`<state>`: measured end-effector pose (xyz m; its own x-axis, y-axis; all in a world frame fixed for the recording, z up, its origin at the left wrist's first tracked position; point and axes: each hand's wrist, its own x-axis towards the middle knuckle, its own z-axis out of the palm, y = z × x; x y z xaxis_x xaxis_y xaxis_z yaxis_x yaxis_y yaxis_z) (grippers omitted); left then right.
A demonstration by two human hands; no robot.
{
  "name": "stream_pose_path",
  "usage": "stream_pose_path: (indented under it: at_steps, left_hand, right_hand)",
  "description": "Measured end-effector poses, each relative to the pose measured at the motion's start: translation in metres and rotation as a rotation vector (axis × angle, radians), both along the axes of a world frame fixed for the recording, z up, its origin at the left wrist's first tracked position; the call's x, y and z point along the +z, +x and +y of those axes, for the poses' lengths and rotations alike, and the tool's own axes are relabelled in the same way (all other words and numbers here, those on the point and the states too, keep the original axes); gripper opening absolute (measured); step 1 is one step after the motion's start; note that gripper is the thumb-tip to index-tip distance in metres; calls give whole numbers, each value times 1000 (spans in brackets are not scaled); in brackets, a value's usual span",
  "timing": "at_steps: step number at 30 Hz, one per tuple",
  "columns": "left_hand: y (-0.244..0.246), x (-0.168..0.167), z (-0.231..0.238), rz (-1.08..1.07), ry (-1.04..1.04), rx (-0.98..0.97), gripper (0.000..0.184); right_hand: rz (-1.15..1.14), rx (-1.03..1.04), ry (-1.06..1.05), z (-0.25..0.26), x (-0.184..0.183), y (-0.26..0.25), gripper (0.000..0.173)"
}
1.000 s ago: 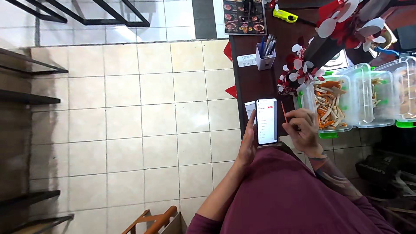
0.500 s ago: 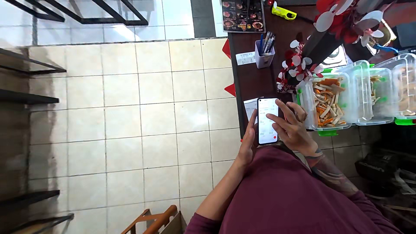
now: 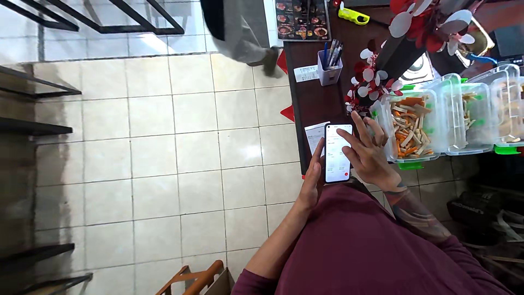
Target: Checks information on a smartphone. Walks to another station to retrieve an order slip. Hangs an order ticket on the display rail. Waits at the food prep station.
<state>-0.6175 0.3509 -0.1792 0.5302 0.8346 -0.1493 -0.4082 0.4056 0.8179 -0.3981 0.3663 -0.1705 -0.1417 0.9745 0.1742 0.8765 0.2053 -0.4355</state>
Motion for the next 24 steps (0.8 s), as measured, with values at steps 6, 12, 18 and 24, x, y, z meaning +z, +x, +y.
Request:
stream_pose_path:
  at_steps: [6,12,18,24]
  left_hand:
    - [-2,9,4,19,-46,45,81]
    - [-6,17,15,85,71,31,101]
    - [-4,32,16,182,139,54,98]
    - [3,19,11,181,159,88,96]
  right_hand:
    - [708,-12,-187,-11,11,2,63]
    - [1312,46,-537,-22,12,-10,84]
    - [1287,-28,-516,-23,14,-20,81]
    - [1278,-82,-454,-25,2,-28,82]
